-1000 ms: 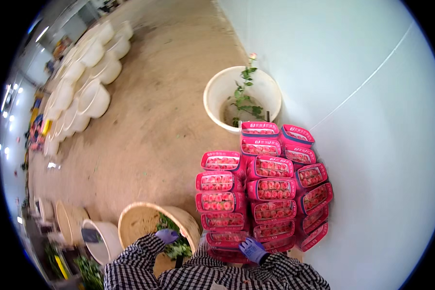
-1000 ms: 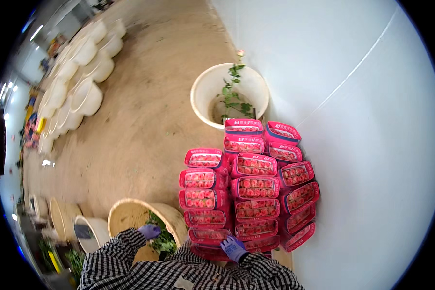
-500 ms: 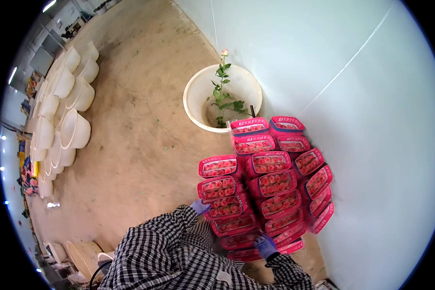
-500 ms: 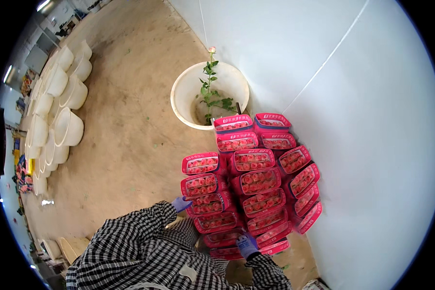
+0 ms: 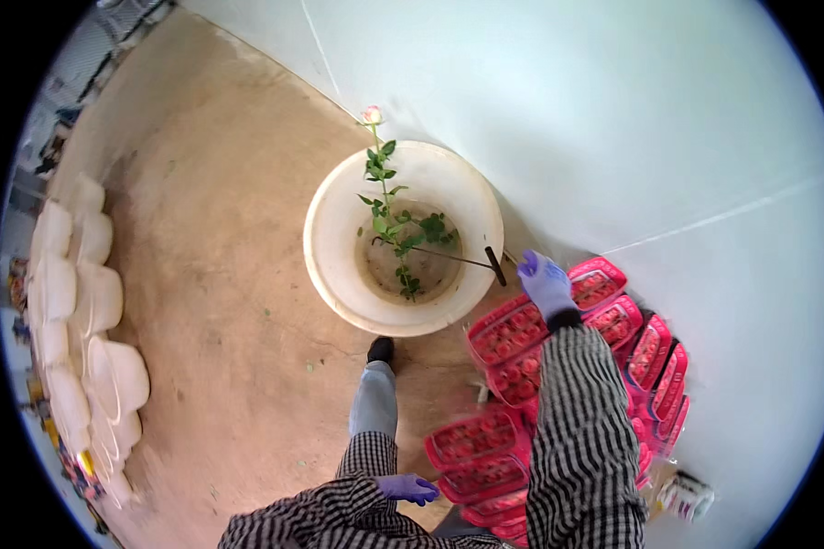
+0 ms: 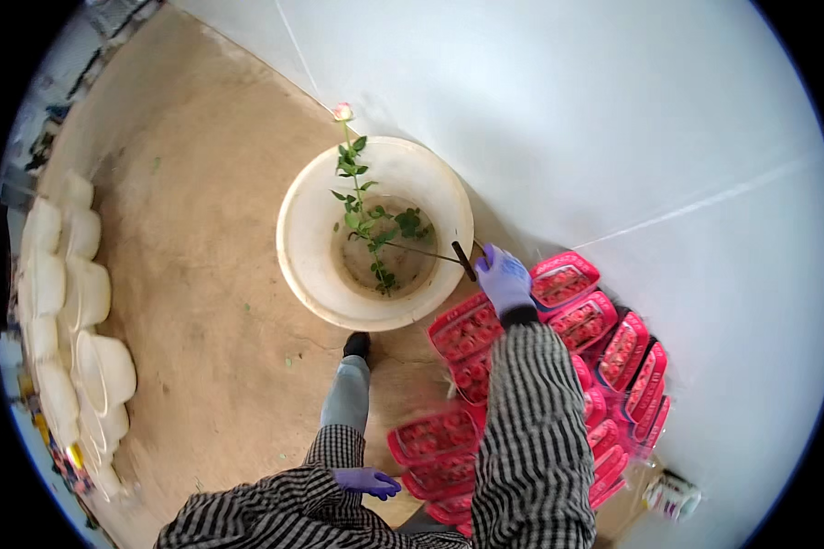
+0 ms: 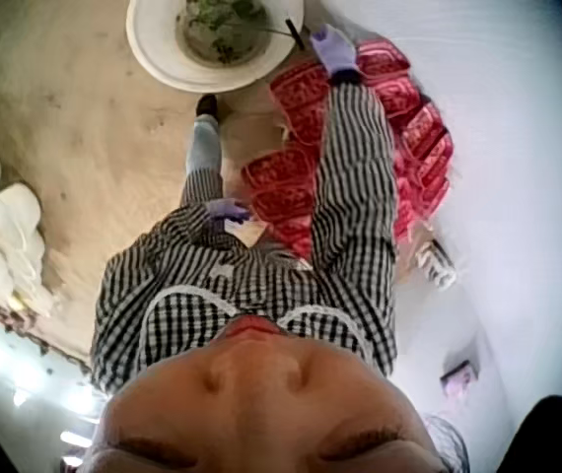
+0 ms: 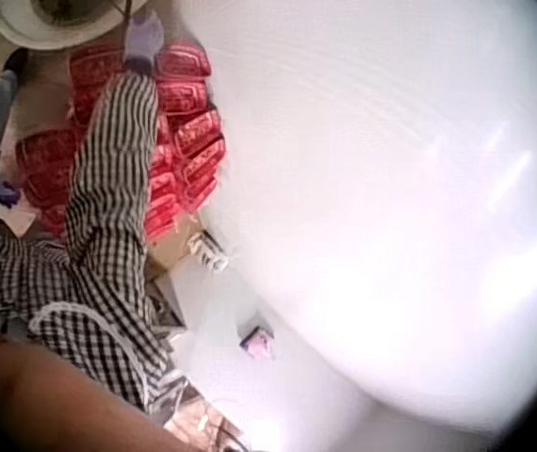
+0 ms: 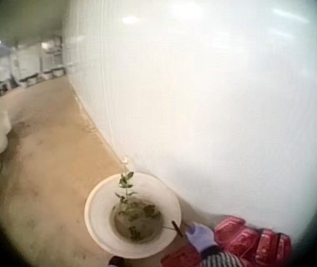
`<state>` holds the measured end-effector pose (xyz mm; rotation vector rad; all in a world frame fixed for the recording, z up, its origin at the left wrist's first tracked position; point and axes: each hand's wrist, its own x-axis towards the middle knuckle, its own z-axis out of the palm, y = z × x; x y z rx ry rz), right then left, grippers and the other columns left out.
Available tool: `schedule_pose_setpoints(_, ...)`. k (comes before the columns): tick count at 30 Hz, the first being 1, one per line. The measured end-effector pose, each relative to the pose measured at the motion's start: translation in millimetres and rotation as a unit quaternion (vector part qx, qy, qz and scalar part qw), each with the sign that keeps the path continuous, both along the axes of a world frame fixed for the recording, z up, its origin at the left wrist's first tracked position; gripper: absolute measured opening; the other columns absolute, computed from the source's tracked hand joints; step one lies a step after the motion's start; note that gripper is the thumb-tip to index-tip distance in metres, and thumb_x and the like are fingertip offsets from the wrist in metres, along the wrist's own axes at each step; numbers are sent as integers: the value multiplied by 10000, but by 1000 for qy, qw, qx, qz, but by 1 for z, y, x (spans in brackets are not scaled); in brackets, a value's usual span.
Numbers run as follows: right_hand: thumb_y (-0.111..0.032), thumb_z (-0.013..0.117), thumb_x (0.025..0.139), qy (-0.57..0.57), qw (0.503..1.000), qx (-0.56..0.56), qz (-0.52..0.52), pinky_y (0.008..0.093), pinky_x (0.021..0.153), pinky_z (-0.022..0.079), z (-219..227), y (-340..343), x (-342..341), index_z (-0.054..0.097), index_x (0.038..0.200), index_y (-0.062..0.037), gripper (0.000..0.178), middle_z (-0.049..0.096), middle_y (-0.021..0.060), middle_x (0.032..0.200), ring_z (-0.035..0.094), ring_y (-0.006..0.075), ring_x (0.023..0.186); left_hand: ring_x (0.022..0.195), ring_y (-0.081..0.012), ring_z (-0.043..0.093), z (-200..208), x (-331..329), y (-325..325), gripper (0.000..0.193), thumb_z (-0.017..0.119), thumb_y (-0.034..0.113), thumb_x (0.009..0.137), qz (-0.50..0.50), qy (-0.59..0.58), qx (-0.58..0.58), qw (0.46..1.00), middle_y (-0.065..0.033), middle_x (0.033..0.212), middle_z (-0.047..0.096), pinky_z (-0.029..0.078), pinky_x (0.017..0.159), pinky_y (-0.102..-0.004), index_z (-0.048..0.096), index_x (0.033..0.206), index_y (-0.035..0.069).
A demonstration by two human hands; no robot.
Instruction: The person selects roses and greenery, trims stems with shears, and wraps each bouquet in paper and plastic. The finished bundles are stacked on the floor next to other completed packages.
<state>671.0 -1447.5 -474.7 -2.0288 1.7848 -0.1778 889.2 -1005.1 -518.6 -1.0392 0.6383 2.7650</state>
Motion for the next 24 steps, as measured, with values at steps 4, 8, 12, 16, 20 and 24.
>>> schedule_pose_setpoints(4, -343, 592, 857, 124, 988, 47, -83, 447, 918, 467, -118, -56, 76, 468, 1287, -73, 523, 584, 179, 1206, 572, 361, 1107, 1013, -121, 576, 7, 111, -55, 397, 535, 193, 965, 175, -6, -33, 984, -57, 1213, 602, 483, 861, -274, 516, 1332, 44)
schedule_pose_setpoints(8, -376, 570, 880, 136, 935, 168, -281, 439, 909, 472, -208, -64, 85, 502, 1222, -89, 451, 583, 171, 1209, 587, 362, 1087, 1124, -153, 570, 3, 185, -81, 383, 471, 113, 994, 222, -46, -38, 973, -71, 1250, 597, 445, 972, -267, 460, 1362, 7)
schedule_pose_setpoints(12, -431, 581, 869, 101, 968, 103, -207, 452, 804, 491, -137, -68, 108, 593, 1061, -86, 396, 657, 163, 991, 637, 347, 931, 1066, -177, 606, 8, 212, -117, 362, 500, 120, 980, 201, -119, -78, 969, -74, 1248, 597, 474, 937, -267, 508, 1321, -3)
schedule_pose_setpoints(16, -487, 633, 821, -72, 973, 10, -220, 466, 646, 461, 31, -34, 148, 612, 809, -41, 447, 634, 193, 745, 626, 382, 738, 906, -146, 640, 44, 189, -192, 344, 508, 223, 989, 331, -96, 18, 939, -79, 1169, 641, 522, 819, -268, 562, 1281, 48)
schedule_pose_setpoints(20, -136, 642, 873, -434, 825, 23, -362, 236, 495, 390, 171, 93, 160, 604, 748, -45, 159, 540, -47, 622, 489, 51, 559, 706, -80, 570, 105, 148, -265, 465, 427, 423, 1001, 284, 55, -107, 951, -91, 1242, 600, 486, 653, -191, 517, 1320, 95)
schedule_pose_setpoints(24, -191, 607, 920, -563, 687, 121, -442, 270, 631, 500, 273, 249, 153, 596, 908, -22, 170, 631, 48, 776, 604, 127, 682, 723, -73, 549, 196, 102, -277, 440, 424, 372, 1012, 332, 250, 157, 896, -90, 1344, 507, 505, 678, -199, 454, 1351, 92)
